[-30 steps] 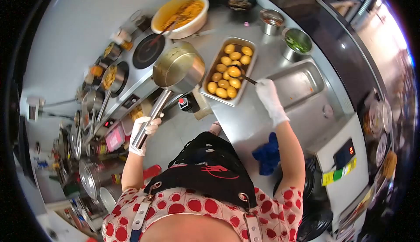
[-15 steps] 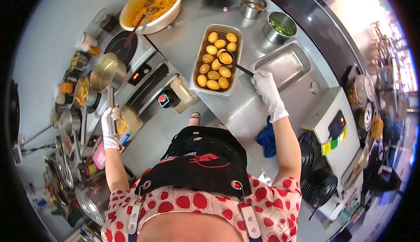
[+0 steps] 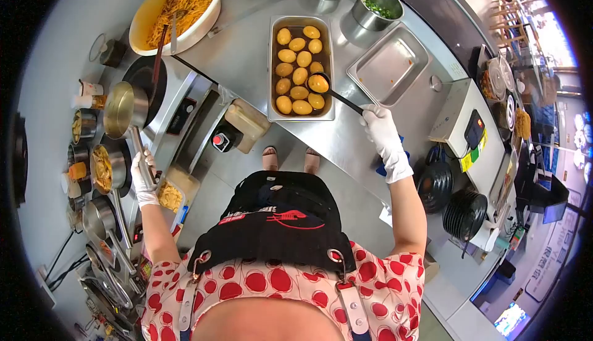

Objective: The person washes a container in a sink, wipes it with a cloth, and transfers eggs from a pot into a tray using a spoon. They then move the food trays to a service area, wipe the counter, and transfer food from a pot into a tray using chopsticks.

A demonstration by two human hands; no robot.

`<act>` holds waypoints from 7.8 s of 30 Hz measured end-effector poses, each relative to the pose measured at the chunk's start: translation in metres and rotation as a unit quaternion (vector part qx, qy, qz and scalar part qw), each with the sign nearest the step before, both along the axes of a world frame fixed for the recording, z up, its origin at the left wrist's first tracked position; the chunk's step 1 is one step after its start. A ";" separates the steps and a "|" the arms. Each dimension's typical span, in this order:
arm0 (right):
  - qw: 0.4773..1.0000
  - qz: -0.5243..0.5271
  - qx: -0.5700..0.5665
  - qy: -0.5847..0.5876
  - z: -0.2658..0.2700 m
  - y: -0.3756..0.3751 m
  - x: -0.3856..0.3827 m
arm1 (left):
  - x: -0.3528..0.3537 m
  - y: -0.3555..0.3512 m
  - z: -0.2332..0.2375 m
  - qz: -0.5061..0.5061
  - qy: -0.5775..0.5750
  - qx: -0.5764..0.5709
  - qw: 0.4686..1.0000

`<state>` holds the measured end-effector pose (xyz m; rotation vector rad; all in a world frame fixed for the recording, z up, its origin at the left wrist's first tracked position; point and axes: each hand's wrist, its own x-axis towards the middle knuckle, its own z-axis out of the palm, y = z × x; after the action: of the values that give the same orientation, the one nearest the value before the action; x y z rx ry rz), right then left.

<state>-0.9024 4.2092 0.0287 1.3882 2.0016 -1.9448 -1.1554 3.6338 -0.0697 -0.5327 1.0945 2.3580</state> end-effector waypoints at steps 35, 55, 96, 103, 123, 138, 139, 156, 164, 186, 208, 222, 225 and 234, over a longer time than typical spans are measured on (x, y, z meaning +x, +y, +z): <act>0.993 0.115 0.030 -0.021 -0.001 0.012 0.024 | 0.097 0.347 -0.048 -0.287 0.176 -0.342 0.877; 0.740 0.489 0.458 -0.054 0.007 0.052 -0.040 | 0.098 0.349 -0.056 -0.273 0.161 -0.318 0.894; 0.560 0.415 0.716 -0.019 -0.043 0.005 0.009 | 0.092 0.346 -0.058 -0.301 0.177 -0.315 0.882; 0.577 0.342 0.741 -0.007 -0.013 0.015 -0.028 | 0.094 0.348 -0.046 -0.281 0.165 -0.314 0.892; 0.800 0.307 0.508 -0.090 -0.026 0.041 -0.139 | 0.096 0.350 -0.056 -0.263 0.182 -0.329 0.889; 0.919 0.224 0.318 -0.065 -0.022 0.083 -0.129 | 0.093 0.348 -0.075 -0.298 0.213 -0.349 0.863; 0.911 0.244 0.328 -0.061 -0.021 0.084 -0.127 | 0.093 0.348 -0.074 -0.299 0.213 -0.350 0.862; 0.872 0.325 0.367 0.005 0.012 0.046 -0.014 | 0.094 0.353 -0.052 -0.258 0.176 -0.326 0.892; 0.713 0.430 0.553 0.025 0.025 0.003 0.010 | 0.092 0.352 -0.051 -0.276 0.164 -0.326 0.889; 0.593 0.383 0.707 -0.032 -0.020 -0.022 -0.043 | 0.091 0.350 -0.057 -0.288 0.168 -0.329 0.884; 0.565 0.378 0.734 -0.001 -0.021 -0.002 -0.054 | 0.091 0.350 -0.059 -0.285 0.197 -0.341 0.874; 0.586 0.414 0.697 0.007 0.009 -0.025 -0.023 | 0.093 0.351 -0.058 -0.271 0.162 -0.327 0.891; 0.560 0.430 0.708 0.006 0.002 -0.036 -0.015 | 0.092 0.350 -0.063 -0.276 0.170 -0.319 0.891; 0.564 0.461 0.683 -0.050 -0.011 -0.055 -0.004 | 0.091 0.350 -0.074 -0.269 0.203 -0.351 0.873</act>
<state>-0.9068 4.1541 0.0173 -0.0151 3.0760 0.3559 -1.0645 3.9834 -0.1440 0.0751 2.0074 1.5640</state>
